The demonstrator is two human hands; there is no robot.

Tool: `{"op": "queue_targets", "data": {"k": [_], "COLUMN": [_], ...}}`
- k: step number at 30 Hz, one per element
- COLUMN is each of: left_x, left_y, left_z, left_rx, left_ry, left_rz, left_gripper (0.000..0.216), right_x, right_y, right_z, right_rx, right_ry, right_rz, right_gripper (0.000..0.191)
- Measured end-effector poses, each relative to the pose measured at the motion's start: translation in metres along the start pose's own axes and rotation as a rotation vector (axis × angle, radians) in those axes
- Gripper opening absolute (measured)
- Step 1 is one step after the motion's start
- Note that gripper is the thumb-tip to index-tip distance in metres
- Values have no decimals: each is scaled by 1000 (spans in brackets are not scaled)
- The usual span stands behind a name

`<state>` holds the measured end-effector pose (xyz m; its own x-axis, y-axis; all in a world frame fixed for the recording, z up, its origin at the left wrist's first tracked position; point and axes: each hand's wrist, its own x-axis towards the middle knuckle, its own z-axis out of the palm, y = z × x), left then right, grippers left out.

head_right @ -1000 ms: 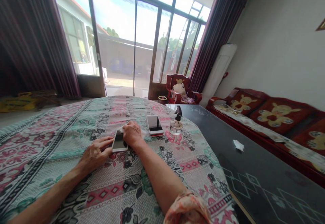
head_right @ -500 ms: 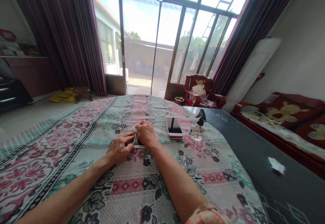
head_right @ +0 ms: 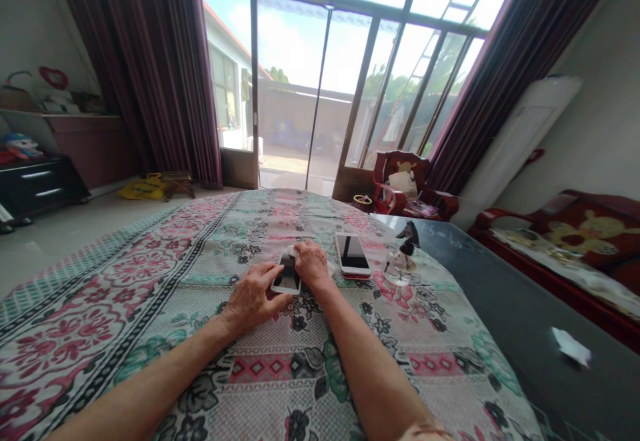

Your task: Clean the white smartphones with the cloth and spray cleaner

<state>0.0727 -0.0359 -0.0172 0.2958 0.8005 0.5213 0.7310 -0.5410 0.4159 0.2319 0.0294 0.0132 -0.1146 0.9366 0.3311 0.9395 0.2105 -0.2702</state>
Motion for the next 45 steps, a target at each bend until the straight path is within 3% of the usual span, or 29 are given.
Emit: {"op": "queue_targets", "data": {"k": [4,9,13,15,20,24,28,33,38,45], "left_x": [-3,1,12,16,18,17,17,15,16,16], "left_y": [5,-2,-24,-36,-51,-57,-63,-68,-68,-69], "left_z": [4,1,-10,-14,-19,-34,-45,-42,-42,-39], "left_rx": [22,-23,-89,-120,-58,34,40,-40,-31,-37], "left_ry": [2,-36,-182,-230,-179,-182,-216,-288,-328,-313], "left_rz": [5,-19,-26,12,-29,-67,-80,-54,-59,-108], "left_gripper": [75,69,66,66,73,64,48,61,63,66], "right_x": [-1,-3,-5,-6,-8,-9,-9,-8,-15,-27], "right_y": [0,-5,-8,-9,-7,-3,-1,-4,-13,-35], "right_z": [-2,-13,-25,-29,-23,-13,-14,-27,-23,-8], "right_rx": [-51,-138,-130,-106,-51,-39,-45,-59,-47,-7], "right_ry": [-6,-52,-140,-105,84,-30,-79,-204,-80,-82], "right_rz": [4,80,207,235,60,-67,-81,-70,-187,-398], "right_gripper": [27,25,23,25,26,24,23,20,21,21]}}
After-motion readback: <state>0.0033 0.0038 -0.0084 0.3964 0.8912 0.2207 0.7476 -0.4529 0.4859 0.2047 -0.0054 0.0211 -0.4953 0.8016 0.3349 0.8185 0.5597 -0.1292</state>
